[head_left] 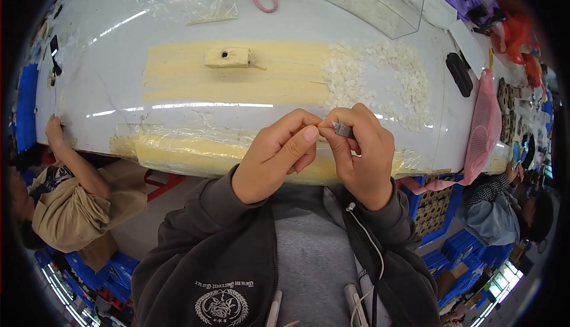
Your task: Manually assembling small white components into a plastic housing on a factory workbench.
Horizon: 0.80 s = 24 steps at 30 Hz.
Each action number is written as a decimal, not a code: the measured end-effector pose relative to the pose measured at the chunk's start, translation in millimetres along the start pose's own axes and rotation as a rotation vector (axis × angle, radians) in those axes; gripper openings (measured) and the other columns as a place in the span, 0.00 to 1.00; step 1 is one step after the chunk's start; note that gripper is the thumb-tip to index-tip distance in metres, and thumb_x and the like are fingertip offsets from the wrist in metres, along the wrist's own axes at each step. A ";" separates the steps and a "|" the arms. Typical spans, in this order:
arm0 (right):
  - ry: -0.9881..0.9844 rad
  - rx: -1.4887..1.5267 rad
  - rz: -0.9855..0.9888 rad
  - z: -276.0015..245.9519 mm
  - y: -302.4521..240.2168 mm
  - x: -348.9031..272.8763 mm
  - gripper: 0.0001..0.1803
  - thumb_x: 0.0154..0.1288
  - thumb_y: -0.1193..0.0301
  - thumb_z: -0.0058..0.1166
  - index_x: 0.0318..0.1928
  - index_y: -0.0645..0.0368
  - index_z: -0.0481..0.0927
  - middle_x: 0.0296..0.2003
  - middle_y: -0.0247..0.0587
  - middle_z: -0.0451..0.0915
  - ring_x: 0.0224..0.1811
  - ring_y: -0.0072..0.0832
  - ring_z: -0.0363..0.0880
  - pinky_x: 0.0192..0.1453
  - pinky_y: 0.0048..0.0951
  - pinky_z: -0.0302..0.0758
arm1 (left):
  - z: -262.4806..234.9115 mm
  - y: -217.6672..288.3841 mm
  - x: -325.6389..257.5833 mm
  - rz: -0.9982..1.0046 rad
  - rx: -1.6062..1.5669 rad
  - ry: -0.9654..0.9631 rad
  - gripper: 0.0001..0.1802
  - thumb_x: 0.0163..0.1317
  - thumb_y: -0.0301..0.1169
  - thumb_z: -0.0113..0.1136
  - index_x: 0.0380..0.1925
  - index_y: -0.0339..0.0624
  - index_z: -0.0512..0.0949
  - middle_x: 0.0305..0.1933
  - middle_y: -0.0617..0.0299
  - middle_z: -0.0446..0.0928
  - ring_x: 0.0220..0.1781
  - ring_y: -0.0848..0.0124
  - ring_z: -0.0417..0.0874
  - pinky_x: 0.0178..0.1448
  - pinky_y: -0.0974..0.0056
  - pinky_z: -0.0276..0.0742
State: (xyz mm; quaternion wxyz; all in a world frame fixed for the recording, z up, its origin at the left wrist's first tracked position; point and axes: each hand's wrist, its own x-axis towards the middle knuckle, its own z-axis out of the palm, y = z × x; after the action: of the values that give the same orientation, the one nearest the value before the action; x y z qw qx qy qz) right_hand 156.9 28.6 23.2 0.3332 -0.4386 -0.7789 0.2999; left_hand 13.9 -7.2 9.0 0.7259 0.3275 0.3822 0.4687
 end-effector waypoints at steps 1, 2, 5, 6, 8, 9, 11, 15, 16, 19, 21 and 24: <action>0.015 0.005 0.003 1.9 -1.9 -1.5 0.09 0.45 0.81 0.54 0.30 0.58 0.74 0.20 0.30 0.65 0.16 0.18 0.54 0.19 0.17 0.52 | 2.4 -0.9 -0.3 0.055 0.045 0.022 0.09 0.63 0.31 0.40 0.33 0.37 0.68 0.15 0.68 0.61 0.16 0.82 0.55 0.18 0.78 0.47; 0.029 0.010 0.006 3.0 -2.7 -2.3 0.09 0.45 0.81 0.54 0.30 0.58 0.74 0.19 0.30 0.65 0.16 0.18 0.53 0.19 0.17 0.51 | 3.3 -1.2 -0.2 0.110 0.090 0.044 0.10 0.63 0.31 0.39 0.34 0.37 0.68 0.16 0.68 0.61 0.16 0.82 0.56 0.19 0.78 0.47; 0.032 0.081 -0.003 4.6 -2.0 -3.9 0.09 0.45 0.82 0.54 0.30 0.58 0.75 0.19 0.30 0.64 0.16 0.17 0.53 0.19 0.17 0.50 | 1.0 0.1 -0.4 0.107 0.046 0.028 0.09 0.63 0.30 0.40 0.34 0.36 0.68 0.16 0.67 0.62 0.16 0.82 0.56 0.19 0.79 0.48; 0.032 0.117 -0.008 5.1 -1.9 -4.4 0.09 0.45 0.82 0.54 0.30 0.58 0.75 0.19 0.29 0.64 0.16 0.17 0.52 0.19 0.16 0.49 | -0.4 0.8 -0.9 0.107 0.023 0.022 0.09 0.63 0.30 0.40 0.34 0.36 0.68 0.16 0.67 0.62 0.17 0.82 0.57 0.19 0.79 0.49; 0.032 0.155 -0.013 5.3 -2.0 -5.4 0.09 0.45 0.82 0.54 0.30 0.58 0.75 0.19 0.29 0.64 0.16 0.17 0.52 0.19 0.16 0.49 | -2.5 1.6 -2.0 0.106 0.002 0.016 0.08 0.63 0.29 0.41 0.34 0.35 0.68 0.16 0.67 0.63 0.17 0.82 0.57 0.20 0.80 0.50; 0.012 0.198 0.019 4.7 -2.2 -6.4 0.10 0.45 0.82 0.54 0.31 0.58 0.76 0.19 0.29 0.64 0.16 0.17 0.53 0.19 0.16 0.50 | -3.7 1.4 -2.7 0.103 -0.001 0.019 0.08 0.63 0.29 0.41 0.33 0.35 0.68 0.17 0.67 0.63 0.17 0.82 0.57 0.20 0.80 0.51; -0.030 0.283 0.082 2.9 -2.5 -8.1 0.11 0.46 0.82 0.53 0.33 0.58 0.77 0.20 0.30 0.66 0.17 0.18 0.54 0.20 0.16 0.52 | -6.1 0.6 -3.9 0.097 -0.006 0.024 0.08 0.63 0.28 0.42 0.33 0.35 0.69 0.17 0.67 0.63 0.17 0.82 0.58 0.21 0.80 0.53; -0.078 0.484 0.175 -3.3 -5.1 -5.4 0.11 0.48 0.81 0.51 0.35 0.60 0.78 0.20 0.31 0.65 0.19 0.18 0.55 0.22 0.16 0.53 | -12.0 -3.2 -3.6 0.091 -0.070 -0.010 0.07 0.62 0.26 0.43 0.34 0.34 0.68 0.19 0.65 0.65 0.16 0.82 0.57 0.20 0.80 0.53; -0.093 0.563 0.205 -5.2 -5.8 -4.1 0.11 0.49 0.80 0.50 0.35 0.61 0.78 0.20 0.32 0.65 0.20 0.18 0.55 0.23 0.16 0.53 | -13.6 -4.1 -3.0 0.089 -0.101 -0.029 0.06 0.61 0.25 0.43 0.34 0.33 0.68 0.19 0.64 0.67 0.15 0.83 0.57 0.19 0.80 0.53; -0.142 0.613 0.196 -7.6 -1.6 -4.0 0.13 0.50 0.80 0.49 0.38 0.61 0.78 0.21 0.32 0.65 0.21 0.19 0.56 0.25 0.16 0.53 | -16.5 -2.2 -2.2 0.057 -0.207 -0.070 0.06 0.61 0.25 0.43 0.33 0.33 0.68 0.19 0.64 0.67 0.14 0.83 0.56 0.17 0.80 0.51; -0.211 0.554 0.121 -8.1 3.7 -5.4 0.16 0.50 0.81 0.49 0.43 0.59 0.77 0.22 0.32 0.65 0.21 0.19 0.57 0.25 0.16 0.55 | -17.7 0.2 -2.0 -0.006 -0.360 -0.116 0.06 0.61 0.25 0.44 0.31 0.33 0.69 0.17 0.66 0.64 0.14 0.83 0.55 0.16 0.80 0.50; -0.258 0.522 0.075 -9.4 7.6 -7.0 0.19 0.50 0.82 0.49 0.46 0.57 0.77 0.22 0.32 0.65 0.21 0.20 0.57 0.25 0.16 0.56 | -17.8 1.2 -1.7 -0.064 -0.471 -0.145 0.06 0.61 0.25 0.44 0.30 0.33 0.69 0.16 0.67 0.63 0.13 0.83 0.55 0.16 0.80 0.48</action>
State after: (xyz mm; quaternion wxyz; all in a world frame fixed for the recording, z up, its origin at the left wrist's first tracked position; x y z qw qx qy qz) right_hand 170.7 27.3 21.3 0.3218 -0.3245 -0.6946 0.5556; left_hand -2.4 -6.4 1.6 0.8222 0.1698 0.2193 0.4970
